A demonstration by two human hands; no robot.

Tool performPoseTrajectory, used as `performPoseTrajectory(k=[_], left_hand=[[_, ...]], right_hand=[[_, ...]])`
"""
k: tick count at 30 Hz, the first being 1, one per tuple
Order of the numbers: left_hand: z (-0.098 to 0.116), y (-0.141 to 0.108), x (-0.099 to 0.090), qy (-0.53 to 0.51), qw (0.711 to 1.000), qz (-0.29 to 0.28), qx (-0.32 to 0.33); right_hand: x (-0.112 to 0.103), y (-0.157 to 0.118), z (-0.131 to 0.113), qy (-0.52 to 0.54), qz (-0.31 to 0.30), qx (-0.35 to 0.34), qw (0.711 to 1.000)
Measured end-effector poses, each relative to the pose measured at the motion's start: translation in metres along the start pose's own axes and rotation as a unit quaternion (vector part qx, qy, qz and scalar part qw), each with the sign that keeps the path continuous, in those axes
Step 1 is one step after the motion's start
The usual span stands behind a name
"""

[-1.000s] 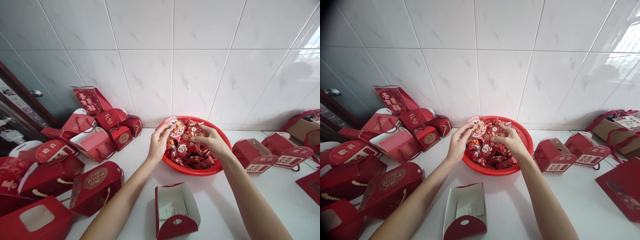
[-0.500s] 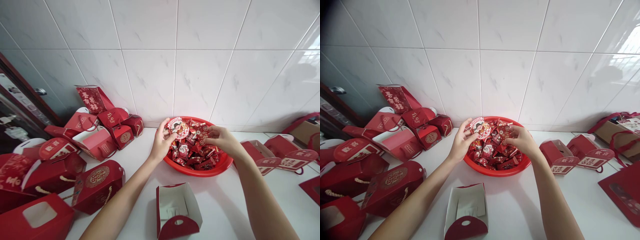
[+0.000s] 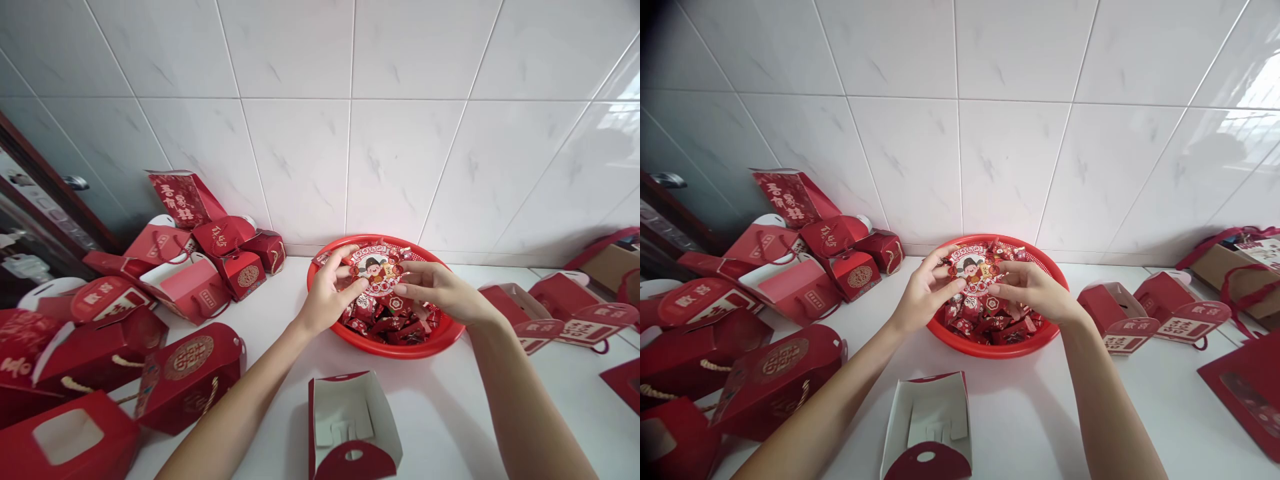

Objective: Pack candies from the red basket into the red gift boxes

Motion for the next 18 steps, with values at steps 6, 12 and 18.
performPoseTrajectory(k=[6,12,18], left_hand=[[0.025,-0.012,0.006,0.008,0.999,-0.043,0.013],[0.049,-0.019,0.004,0.033,0.993,-0.100,0.051],[0.058,-0.021,-0.002,0.059,0.990,-0.096,0.082]], right_hand=[[0.000,-0.002,-0.004,0.038,-0.021,-0.034,0.998],[0.003,-0.011,-0.012,0.057,-0.025,-0.085,0.994],[0.007,-0.020,-0.019,0.043,-0.016,-0.106,0.993]])
Point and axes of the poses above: each hand's wrist, its own y-axis towards the middle knuckle, its own x-axis out of the palm, z = x × y, the point moved 1 cm from there along y, towards the middle knuckle, and after that the axes turned 1 degree about x, right-handed, at the moved point
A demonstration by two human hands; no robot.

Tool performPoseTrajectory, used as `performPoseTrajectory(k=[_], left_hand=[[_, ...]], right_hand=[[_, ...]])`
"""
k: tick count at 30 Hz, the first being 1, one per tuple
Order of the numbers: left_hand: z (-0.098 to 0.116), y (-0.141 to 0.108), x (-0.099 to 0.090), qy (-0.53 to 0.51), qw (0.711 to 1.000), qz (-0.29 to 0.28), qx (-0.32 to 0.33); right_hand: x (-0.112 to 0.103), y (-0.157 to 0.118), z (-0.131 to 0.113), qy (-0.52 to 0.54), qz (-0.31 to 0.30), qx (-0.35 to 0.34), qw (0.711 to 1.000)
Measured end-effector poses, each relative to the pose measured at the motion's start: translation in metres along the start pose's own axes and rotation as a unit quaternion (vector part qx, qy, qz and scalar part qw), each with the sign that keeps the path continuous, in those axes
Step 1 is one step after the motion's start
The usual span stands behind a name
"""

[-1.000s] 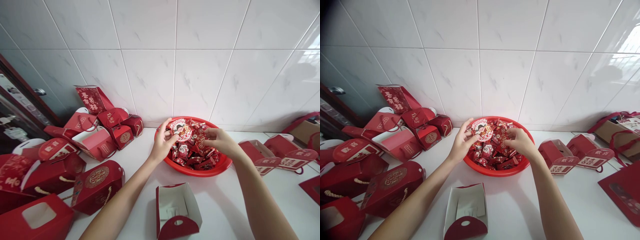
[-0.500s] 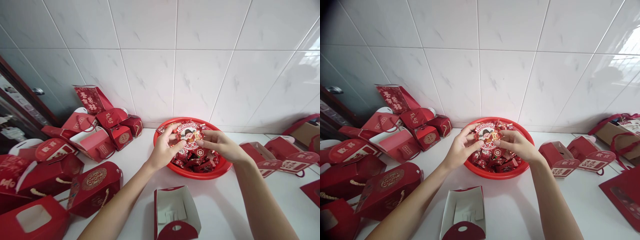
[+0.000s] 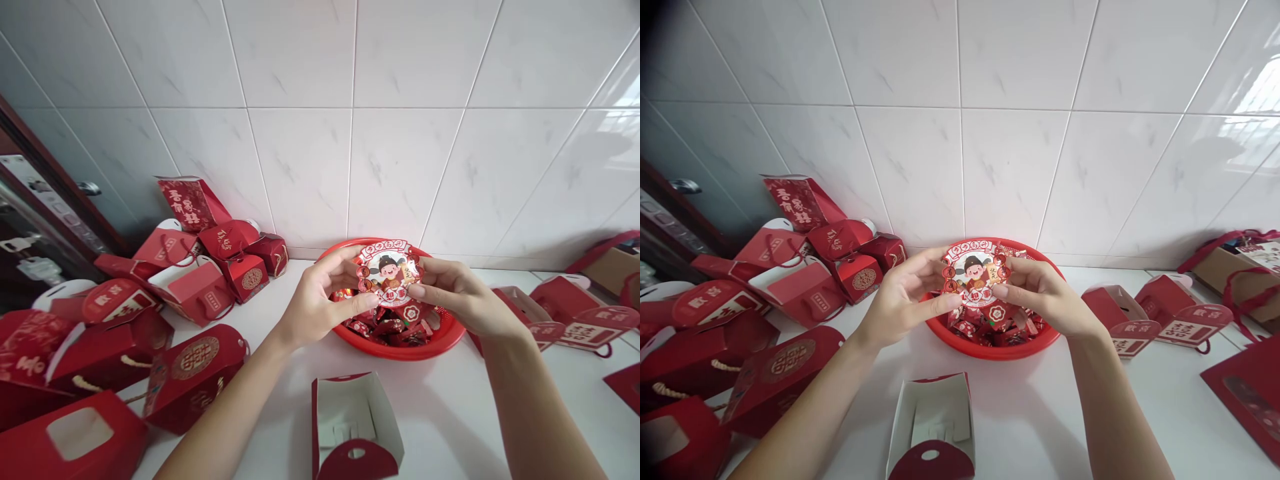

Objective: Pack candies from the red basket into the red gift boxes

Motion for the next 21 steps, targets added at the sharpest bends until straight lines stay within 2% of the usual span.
performPoseTrajectory(k=[4,11,18,21], left_hand=[[0.000,-0.003,-0.001,-0.024,0.999,0.011,-0.021],[-0.005,-0.005,0.003,-0.071,0.996,0.044,0.024],[-0.015,0.000,0.003,0.033,0.990,0.062,0.119],[-0.020,0.002,0.005,0.044,0.993,0.075,0.077]], right_hand=[[0.000,-0.001,0.000,0.003,0.004,0.007,1.000],[-0.002,0.002,0.008,0.043,-0.007,0.027,0.999],[0.004,0.007,0.008,0.059,0.010,0.052,0.997],[0.008,0.008,0.004,-0.007,0.037,0.042,0.998]])
Point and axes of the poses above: each hand's wrist, its own y-axis towards the middle knuckle, its own x-axis out of the palm, z = x × y, the point moved 1 cm from there along y, towards the middle knuckle, and after that the axes turned 1 degree about x, right-handed, at the moved point
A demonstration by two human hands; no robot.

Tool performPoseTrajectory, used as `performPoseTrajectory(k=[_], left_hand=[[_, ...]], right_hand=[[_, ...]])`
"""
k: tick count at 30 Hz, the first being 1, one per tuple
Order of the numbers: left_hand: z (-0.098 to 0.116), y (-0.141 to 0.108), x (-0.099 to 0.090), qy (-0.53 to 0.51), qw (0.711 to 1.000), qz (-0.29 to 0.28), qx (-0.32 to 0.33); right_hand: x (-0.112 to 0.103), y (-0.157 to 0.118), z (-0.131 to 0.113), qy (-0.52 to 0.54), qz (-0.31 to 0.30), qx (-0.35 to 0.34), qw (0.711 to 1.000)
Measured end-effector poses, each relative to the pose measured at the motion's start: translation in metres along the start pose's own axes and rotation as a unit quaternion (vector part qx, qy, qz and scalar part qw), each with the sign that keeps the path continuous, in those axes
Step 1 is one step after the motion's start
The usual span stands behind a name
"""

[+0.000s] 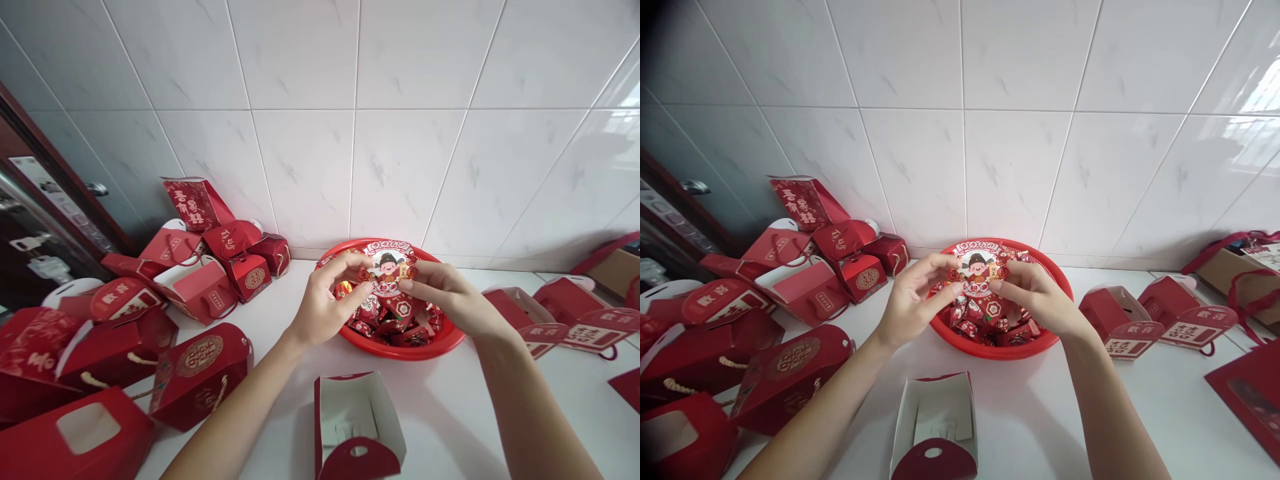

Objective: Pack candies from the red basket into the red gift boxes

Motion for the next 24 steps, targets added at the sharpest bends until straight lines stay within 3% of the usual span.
performPoseTrajectory(k=[4,7,9,13,15,20,24], left_hand=[[-0.004,0.002,0.003,-0.076,0.990,0.051,-0.112],[-0.005,0.007,0.003,-0.173,0.970,0.059,-0.161],[-0.004,0.010,0.000,-0.287,0.937,0.051,-0.194],[-0.001,0.012,-0.006,-0.502,0.828,0.086,-0.235],[-0.001,0.011,-0.008,-0.532,0.809,0.110,-0.226],[-0.007,0.009,-0.008,-0.487,0.842,0.094,-0.210],[-0.006,0.010,-0.007,-0.399,0.897,0.050,-0.182]], right_hand=[[0.006,-0.001,-0.004,-0.046,0.015,-0.031,0.998],[0.009,-0.003,-0.005,-0.035,-0.008,-0.045,0.998],[0.009,-0.005,-0.006,-0.015,-0.026,-0.048,0.998],[0.009,-0.009,-0.010,0.001,-0.013,-0.063,0.998],[0.011,-0.010,-0.012,-0.008,-0.012,-0.062,0.998],[0.014,-0.013,-0.015,-0.047,-0.001,-0.062,0.997],[0.013,-0.012,-0.011,-0.084,0.060,-0.073,0.992]])
Point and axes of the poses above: each hand's wrist, its own y-axis towards the middle knuckle, its own x-axis out of the palm, z = x × y, the point moved 1 cm from there along y, towards the middle knuckle, and after that the axes turned 1 degree about x, right-handed, at the moved point
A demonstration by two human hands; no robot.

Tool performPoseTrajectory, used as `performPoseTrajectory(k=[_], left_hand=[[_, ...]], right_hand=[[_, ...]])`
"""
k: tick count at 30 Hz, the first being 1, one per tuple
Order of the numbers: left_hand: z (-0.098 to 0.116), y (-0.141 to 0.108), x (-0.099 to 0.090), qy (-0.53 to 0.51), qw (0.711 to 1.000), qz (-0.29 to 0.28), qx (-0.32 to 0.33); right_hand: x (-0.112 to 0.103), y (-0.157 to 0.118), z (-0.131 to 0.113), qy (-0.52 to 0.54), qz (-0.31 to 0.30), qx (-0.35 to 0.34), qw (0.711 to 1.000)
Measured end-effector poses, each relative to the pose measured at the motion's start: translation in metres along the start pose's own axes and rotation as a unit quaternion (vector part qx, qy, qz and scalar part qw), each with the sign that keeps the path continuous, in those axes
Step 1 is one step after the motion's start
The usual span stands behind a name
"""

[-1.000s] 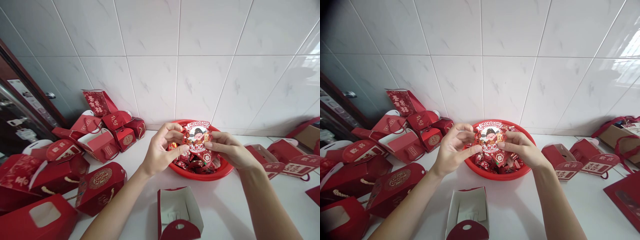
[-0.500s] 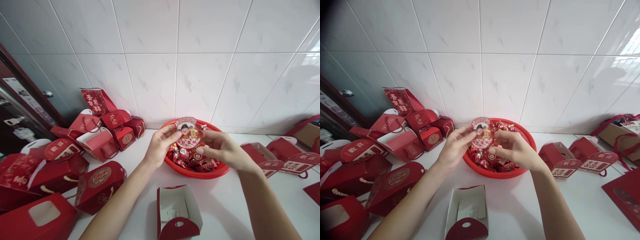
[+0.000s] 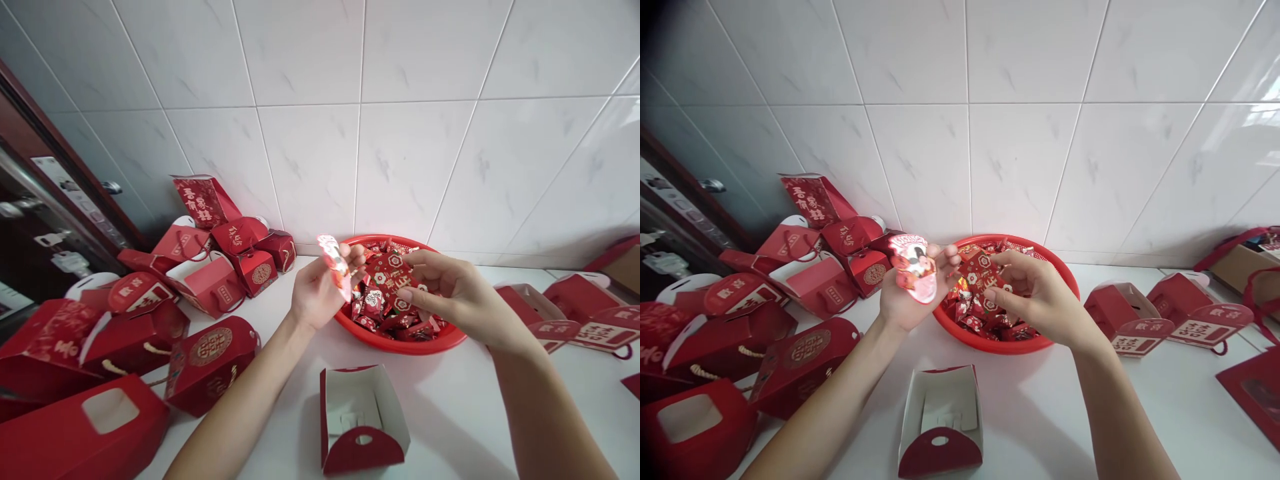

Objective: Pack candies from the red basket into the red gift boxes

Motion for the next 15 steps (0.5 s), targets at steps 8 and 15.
performPoseTrajectory(k=[8,15], left_hand=[[-0.006,0.000,0.004,0.201,0.979,-0.003,0.010],[-0.001,0.017,-0.013,0.065,0.982,0.178,0.019]], right_hand=[[0.004,0.007,0.007,0.024,-0.043,-0.014,0.999],[0.009,0.028,0.045,-0.231,-0.100,0.000,0.968]])
Point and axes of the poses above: each hand's wrist, its own y-axis towards the middle knuckle, its own x-axis out of the palm, z = x × y, the point moved 1 cm from there along y, towards the middle knuckle, and after that the axes turned 1 degree about x, right-handed, at the moved point
